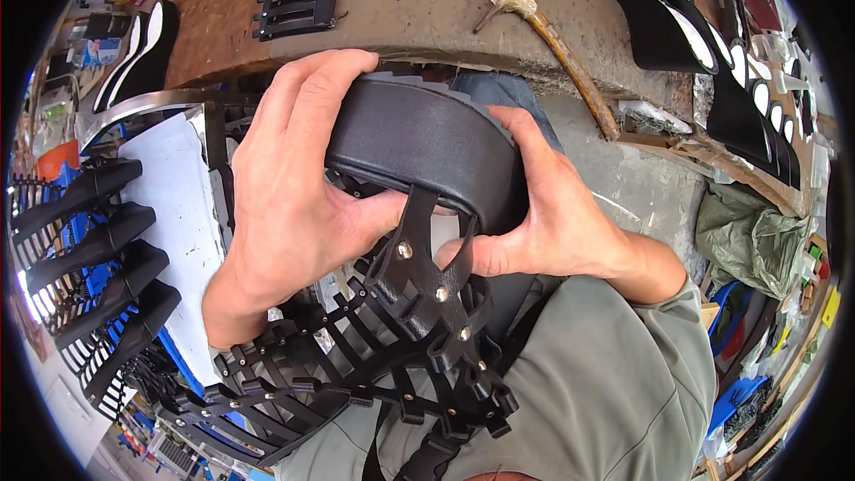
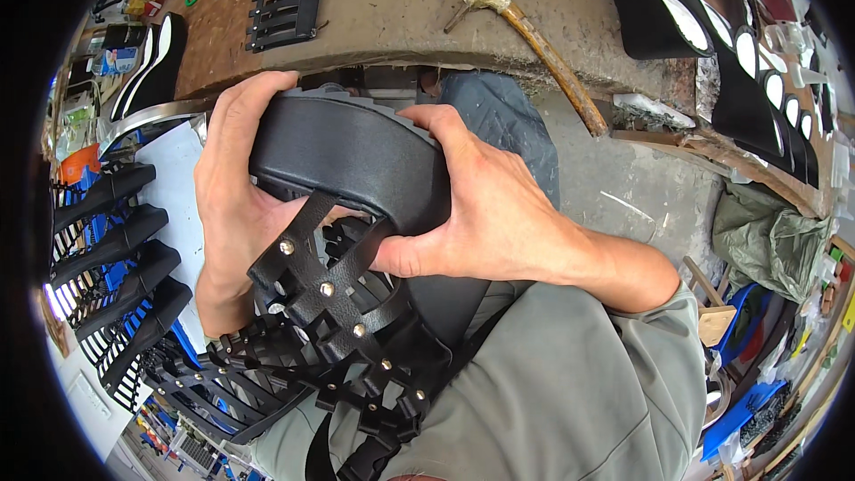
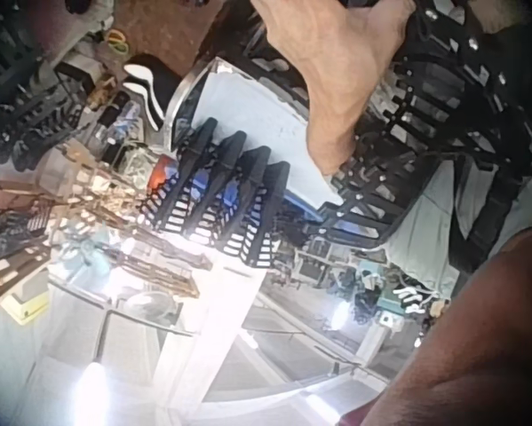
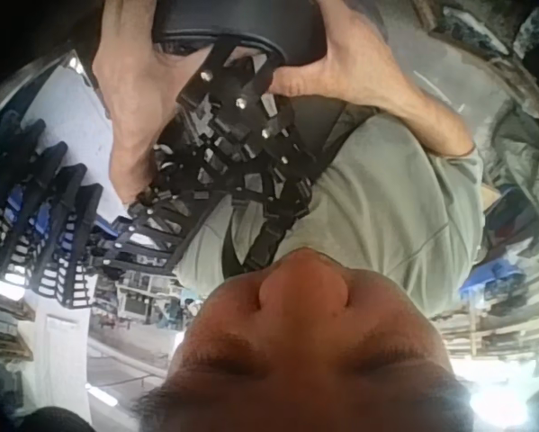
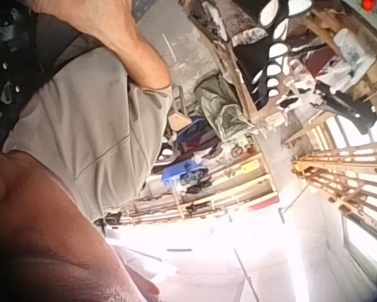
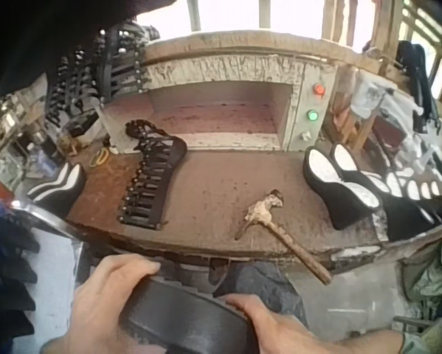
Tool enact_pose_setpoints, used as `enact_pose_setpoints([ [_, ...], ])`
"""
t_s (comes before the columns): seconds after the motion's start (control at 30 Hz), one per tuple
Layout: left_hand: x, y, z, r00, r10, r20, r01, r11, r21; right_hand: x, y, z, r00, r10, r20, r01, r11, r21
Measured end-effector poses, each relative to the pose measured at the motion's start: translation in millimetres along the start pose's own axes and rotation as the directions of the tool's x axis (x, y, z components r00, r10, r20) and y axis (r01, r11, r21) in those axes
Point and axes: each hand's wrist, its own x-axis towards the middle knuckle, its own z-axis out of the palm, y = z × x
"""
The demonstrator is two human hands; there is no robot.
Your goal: Manually assemble and inspect components of a high-heeled cage sandal.
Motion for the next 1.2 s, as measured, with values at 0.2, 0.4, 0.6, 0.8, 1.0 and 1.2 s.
enact_pose_setpoints([
  [0.2, 4.0, -47.4, 46.5, 0.958, -0.17, 0.233, 0.198, 0.975, -0.103, 26.2, 36.3, 6.4, 0.913, 0.348, 0.215, -0.398, 0.876, 0.272],
  [0.4, -34.6, -160.9, 75.8, 0.762, -0.388, 0.519, 0.597, 0.111, -0.794, 62.0, 114.6, 56.0, 0.899, 0.19, 0.395, -0.438, 0.427, 0.791],
  [0.6, -35.5, -57.3, 104.7, 0.905, -0.354, 0.237, 0.203, -0.131, -0.97, 40.5, 59.9, 57.8, 0.892, -0.385, 0.239, -0.281, -0.058, 0.958],
  [0.8, -44.6, -66.9, 91.9, 0.96, -0.036, 0.279, 0.239, -0.421, -0.875, -9.9, 26.5, 20.3, 0.935, 0.325, 0.145, -0.343, 0.716, 0.608],
  [1.0, -67.4, -48.9, 114.7, 0.942, -0.02, 0.334, 0.313, -0.302, -0.9, 14.5, -2.0, -32.1, 0.764, -0.635, -0.117, 0.636, 0.771, -0.034],
  [1.2, -70.8, -46.0, 102.2, 0.944, 0.078, 0.322, 0.321, 0.019, -0.947, 21.8, -19.1, -30.1, 0.787, -0.617, -0.006, 0.595, 0.763, -0.252],
])
